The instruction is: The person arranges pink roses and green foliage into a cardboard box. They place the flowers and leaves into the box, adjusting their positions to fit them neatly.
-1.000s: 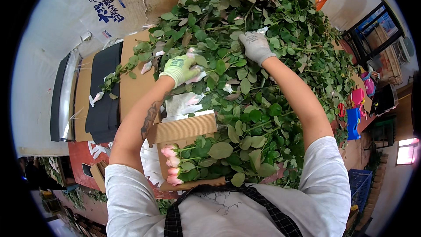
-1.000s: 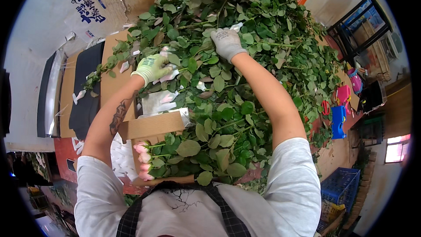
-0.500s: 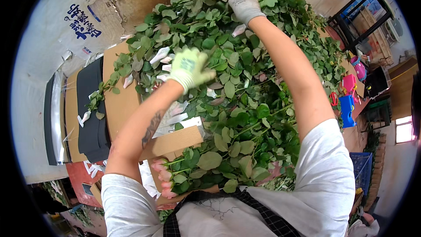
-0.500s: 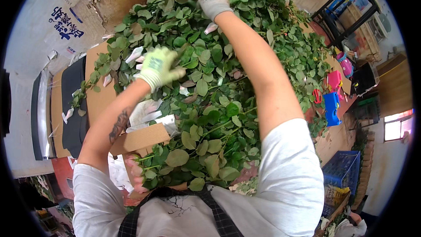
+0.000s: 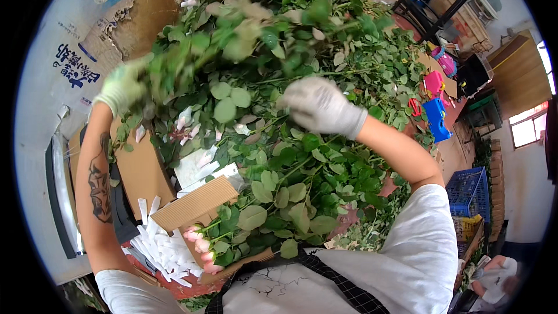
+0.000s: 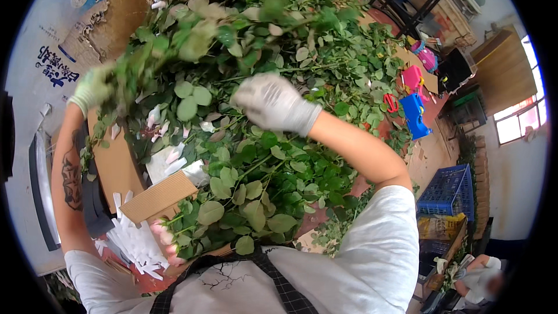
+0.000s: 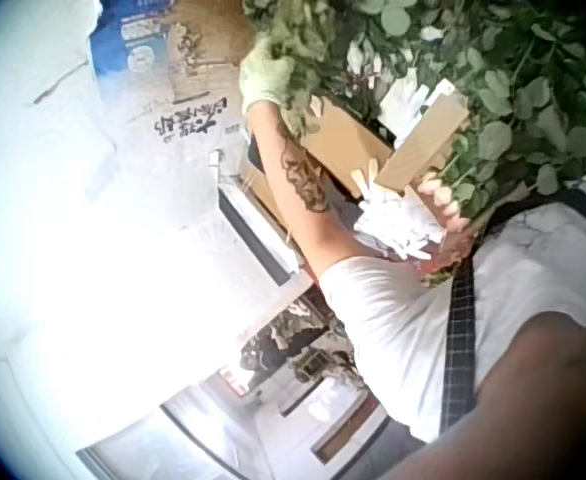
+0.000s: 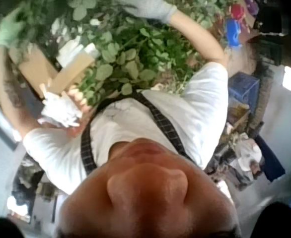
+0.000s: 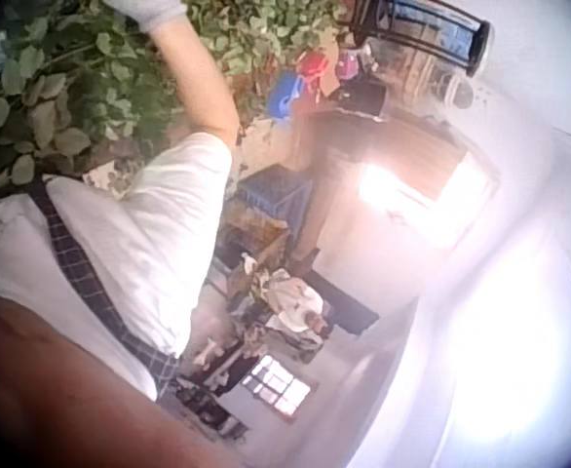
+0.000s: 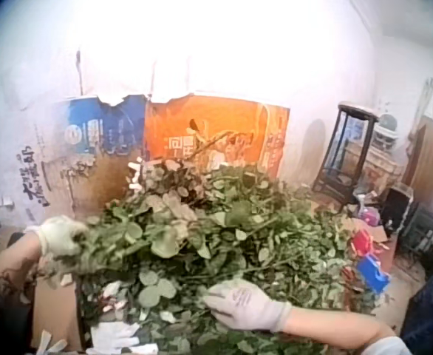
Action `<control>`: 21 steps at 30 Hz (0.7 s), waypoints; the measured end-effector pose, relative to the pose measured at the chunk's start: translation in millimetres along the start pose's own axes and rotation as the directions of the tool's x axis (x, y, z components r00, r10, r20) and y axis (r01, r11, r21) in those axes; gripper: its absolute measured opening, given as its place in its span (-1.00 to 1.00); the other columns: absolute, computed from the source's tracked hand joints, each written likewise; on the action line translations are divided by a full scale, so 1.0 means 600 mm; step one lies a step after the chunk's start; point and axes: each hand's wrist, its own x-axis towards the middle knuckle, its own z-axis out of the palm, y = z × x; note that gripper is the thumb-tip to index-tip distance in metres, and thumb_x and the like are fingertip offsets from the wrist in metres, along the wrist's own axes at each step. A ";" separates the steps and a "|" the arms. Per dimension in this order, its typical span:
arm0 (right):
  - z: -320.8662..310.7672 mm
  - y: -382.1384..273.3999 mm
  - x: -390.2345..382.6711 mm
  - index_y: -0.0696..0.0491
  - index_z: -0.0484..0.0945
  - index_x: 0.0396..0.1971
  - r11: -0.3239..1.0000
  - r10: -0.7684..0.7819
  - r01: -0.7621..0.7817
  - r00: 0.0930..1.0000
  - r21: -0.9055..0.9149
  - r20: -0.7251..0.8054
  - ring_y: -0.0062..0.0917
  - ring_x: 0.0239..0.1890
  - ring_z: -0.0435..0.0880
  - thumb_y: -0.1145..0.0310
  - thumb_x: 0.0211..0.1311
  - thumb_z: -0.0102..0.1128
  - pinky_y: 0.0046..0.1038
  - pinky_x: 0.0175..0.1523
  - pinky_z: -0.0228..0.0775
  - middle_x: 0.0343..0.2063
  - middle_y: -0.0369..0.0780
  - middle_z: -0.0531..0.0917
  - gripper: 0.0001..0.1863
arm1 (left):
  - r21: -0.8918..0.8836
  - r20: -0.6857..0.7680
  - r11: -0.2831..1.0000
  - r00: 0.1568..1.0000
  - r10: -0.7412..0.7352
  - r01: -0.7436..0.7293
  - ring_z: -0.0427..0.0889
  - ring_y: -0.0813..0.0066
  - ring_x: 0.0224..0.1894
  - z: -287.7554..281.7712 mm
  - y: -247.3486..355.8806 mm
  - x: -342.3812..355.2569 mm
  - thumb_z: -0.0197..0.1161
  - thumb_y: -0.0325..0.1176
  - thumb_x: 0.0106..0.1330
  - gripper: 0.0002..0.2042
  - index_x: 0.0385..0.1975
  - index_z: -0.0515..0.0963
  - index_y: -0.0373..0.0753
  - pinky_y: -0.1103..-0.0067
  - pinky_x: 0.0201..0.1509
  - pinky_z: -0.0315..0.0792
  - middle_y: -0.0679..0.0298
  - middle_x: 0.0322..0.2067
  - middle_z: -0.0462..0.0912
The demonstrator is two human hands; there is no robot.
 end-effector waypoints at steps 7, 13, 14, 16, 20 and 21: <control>-0.024 -0.086 0.016 -0.03 0.56 -0.09 0.965 -0.027 -0.023 0.983 0.261 0.184 -0.27 -0.10 0.60 0.35 0.06 0.20 -0.24 0.05 0.43 -0.24 -0.20 0.61 -0.66 | -0.853 0.292 0.474 0.952 0.086 0.219 0.52 0.40 0.08 0.041 0.048 -0.079 0.44 -0.30 0.10 -0.22 0.31 0.23 -0.43 0.52 0.11 0.46 0.08 0.16 0.46; 0.002 -0.108 0.191 0.08 0.36 0.21 0.979 -0.037 0.072 0.983 0.189 -0.182 -0.11 0.22 0.40 0.39 0.00 0.26 -0.21 0.26 0.30 0.14 0.01 0.44 -0.33 | -0.954 0.261 0.221 0.924 0.280 0.202 0.57 0.64 -0.17 -0.003 0.153 -0.080 0.34 -0.18 0.18 -0.27 0.30 0.23 -0.38 0.67 -0.12 0.49 0.26 -0.09 0.58; 0.012 -0.101 0.207 0.06 0.35 0.22 0.965 0.057 -0.051 0.998 0.255 -0.015 -0.12 0.21 0.43 0.37 0.02 0.27 -0.22 0.25 0.32 0.15 0.01 0.46 -0.33 | -0.962 0.268 0.149 0.887 0.375 0.228 0.56 0.65 -0.21 -0.013 0.164 -0.077 0.32 -0.21 0.21 -0.31 0.30 0.24 -0.38 0.68 -0.10 0.48 0.30 -0.17 0.58; 0.025 -0.110 0.233 0.05 0.34 0.25 0.946 0.129 -0.178 0.973 0.270 0.189 -0.15 0.18 0.49 0.36 0.03 0.29 -0.24 0.25 0.34 0.13 -0.01 0.50 -0.31 | -0.949 0.260 0.253 0.918 0.299 0.186 0.56 0.63 -0.24 0.013 0.112 -0.071 0.30 -0.07 0.25 -0.27 0.31 0.23 -0.38 0.68 -0.10 0.48 0.29 -0.19 0.56; 0.028 -0.074 0.237 0.07 0.45 0.18 0.938 0.116 -0.152 0.984 0.310 0.132 -0.22 0.12 0.57 0.42 0.04 0.31 -0.32 0.25 0.37 0.07 -0.07 0.60 -0.39 | -0.946 0.276 -0.156 0.959 0.067 0.284 0.60 0.36 -0.07 0.033 0.083 -0.077 -0.02 0.37 0.32 -0.12 0.35 0.19 -0.34 0.54 0.06 0.51 0.04 0.00 0.53; 0.027 -0.063 0.242 0.07 0.49 0.14 0.902 0.115 -0.140 0.990 0.409 0.085 -0.22 0.13 0.57 0.45 0.05 0.30 -0.34 0.25 0.37 0.07 -0.07 0.60 -0.44 | -0.928 0.271 -0.245 0.960 0.073 0.280 0.55 0.23 0.09 0.055 0.050 -0.080 0.02 0.32 0.32 -0.15 0.35 0.20 -0.33 0.37 0.19 0.46 0.00 0.06 0.52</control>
